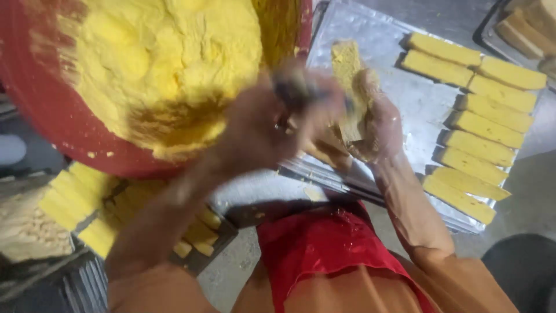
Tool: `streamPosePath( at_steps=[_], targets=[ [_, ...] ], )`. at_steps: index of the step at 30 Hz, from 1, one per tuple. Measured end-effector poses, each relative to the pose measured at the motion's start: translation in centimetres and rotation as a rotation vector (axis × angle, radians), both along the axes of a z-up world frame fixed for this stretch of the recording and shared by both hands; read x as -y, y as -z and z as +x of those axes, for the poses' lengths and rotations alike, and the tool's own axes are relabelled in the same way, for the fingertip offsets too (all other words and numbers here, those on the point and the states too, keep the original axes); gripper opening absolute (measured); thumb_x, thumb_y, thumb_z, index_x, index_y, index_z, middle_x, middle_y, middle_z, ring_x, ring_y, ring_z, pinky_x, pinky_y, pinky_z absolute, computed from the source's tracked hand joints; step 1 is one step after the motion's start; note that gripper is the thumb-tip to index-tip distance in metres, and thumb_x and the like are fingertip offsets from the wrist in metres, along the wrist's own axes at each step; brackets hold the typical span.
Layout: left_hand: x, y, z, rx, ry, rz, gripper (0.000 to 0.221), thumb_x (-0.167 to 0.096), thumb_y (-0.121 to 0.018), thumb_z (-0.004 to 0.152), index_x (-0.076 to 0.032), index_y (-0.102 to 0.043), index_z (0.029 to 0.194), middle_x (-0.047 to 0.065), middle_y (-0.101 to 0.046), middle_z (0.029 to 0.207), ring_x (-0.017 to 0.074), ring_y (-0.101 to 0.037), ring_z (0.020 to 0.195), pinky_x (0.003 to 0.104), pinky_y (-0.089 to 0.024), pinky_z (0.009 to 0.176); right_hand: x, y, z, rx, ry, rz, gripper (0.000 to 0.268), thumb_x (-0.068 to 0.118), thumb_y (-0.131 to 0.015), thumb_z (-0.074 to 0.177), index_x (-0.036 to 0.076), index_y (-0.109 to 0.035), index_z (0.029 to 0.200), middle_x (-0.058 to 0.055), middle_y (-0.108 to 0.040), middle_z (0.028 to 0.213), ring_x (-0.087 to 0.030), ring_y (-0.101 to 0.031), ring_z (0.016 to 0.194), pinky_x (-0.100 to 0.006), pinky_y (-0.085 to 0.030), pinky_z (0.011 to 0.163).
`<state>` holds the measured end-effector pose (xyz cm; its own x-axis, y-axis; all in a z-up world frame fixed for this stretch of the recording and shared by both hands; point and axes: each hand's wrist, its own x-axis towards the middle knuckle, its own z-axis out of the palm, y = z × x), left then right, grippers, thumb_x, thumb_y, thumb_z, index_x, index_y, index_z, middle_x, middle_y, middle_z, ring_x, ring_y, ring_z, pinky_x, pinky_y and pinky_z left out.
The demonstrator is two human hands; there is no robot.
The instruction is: The person uses a brush to apply a yellow mixture to slices of bread and places them in rows on a metal tray.
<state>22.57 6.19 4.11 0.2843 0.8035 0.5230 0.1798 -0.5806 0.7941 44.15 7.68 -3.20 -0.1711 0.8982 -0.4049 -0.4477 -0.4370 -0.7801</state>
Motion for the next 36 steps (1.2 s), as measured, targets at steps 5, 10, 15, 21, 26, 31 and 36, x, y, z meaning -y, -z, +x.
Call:
streamPosePath(
  at_steps=[5,10,15,21,26,31,36],
  targets=[
    [-2.8,-0.2,1.8,-0.243,-0.159,0.339,0.015,0.008,-0.068,0.102,-0.003,-0.073,0.112,0.01,-0.072,0.096,0.0164,-0.072,0.085,0.028,-0.067,0.067,-0.5,0.2,1.1,-0.097,-0.096,0.084,0.056,0.048,-0.053,0.105,0.003,-0.055,0.138,-0.012,-0.066,0.114,-0.021,-0.069,0.094,-0.031,-0.059,0.072],
    [3.1,0.6,5.0,-0.085,0.064,0.243,0.022,0.002,-0.066,0.094,-0.008,-0.062,0.114,0.012,-0.065,0.112,0.0238,-0.07,0.099,0.028,-0.068,0.078,-2.5,2.1,2.2,0.073,0.081,0.15,0.056,0.05,-0.049,0.104,0.0,-0.061,0.126,-0.009,-0.066,0.104,-0.015,-0.066,0.083,-0.027,-0.059,0.066],
    [2.1,1.9,5.1,-0.064,0.013,0.345,0.022,0.001,-0.063,0.1,-0.008,-0.057,0.119,0.007,-0.065,0.113,0.021,-0.071,0.103,0.027,-0.069,0.079,-2.5,1.7,1.0,-0.088,0.019,0.235,0.053,0.051,-0.046,0.118,-0.001,-0.055,0.121,-0.01,-0.056,0.097,-0.018,-0.059,0.079,-0.029,-0.053,0.062],
    [0.3,1.6,0.9,0.267,0.041,-0.216,0.007,-0.004,-0.063,0.104,-0.002,-0.065,0.111,0.005,-0.066,0.091,0.013,-0.068,0.073,0.025,-0.063,0.061,-0.5,-1.9,-0.4,0.025,0.039,0.066,0.053,0.047,-0.04,0.106,0.002,-0.059,0.129,-0.01,-0.066,0.102,-0.02,-0.065,0.084,-0.029,-0.057,0.063],
    [-0.7,2.3,2.0,0.101,-0.127,0.267,0.011,-0.003,-0.06,0.104,0.006,-0.063,0.11,0.012,-0.068,0.101,0.0163,-0.071,0.081,0.027,-0.068,0.064,-0.7,-1.5,-1.8,-0.062,0.069,0.186,0.049,0.042,-0.046,0.116,-0.004,-0.057,0.131,-0.011,-0.062,0.103,-0.02,-0.063,0.09,-0.033,-0.061,0.079],
    [6.6,2.3,3.0,0.043,-0.006,0.305,0.005,-0.001,-0.066,0.105,0.003,-0.066,0.107,0.015,-0.067,0.103,0.0282,-0.073,0.099,0.037,-0.071,0.085,-0.5,-1.3,-2.1,-0.144,0.104,0.217,0.049,0.042,-0.047,0.114,0.0,-0.063,0.133,-0.01,-0.062,0.094,-0.019,-0.06,0.076,-0.034,-0.053,0.064],
    [6.1,4.3,0.3,0.054,0.001,0.305,0.016,-0.004,-0.072,0.107,0.0,-0.063,0.119,0.016,-0.067,0.115,0.026,-0.07,0.109,0.033,-0.069,0.087,-0.3,-2.2,-4.5,0.108,0.045,0.243,0.058,0.05,-0.047,0.112,-0.003,-0.062,0.131,-0.011,-0.066,0.099,-0.019,-0.063,0.077,-0.03,-0.054,0.063]
  ],
)
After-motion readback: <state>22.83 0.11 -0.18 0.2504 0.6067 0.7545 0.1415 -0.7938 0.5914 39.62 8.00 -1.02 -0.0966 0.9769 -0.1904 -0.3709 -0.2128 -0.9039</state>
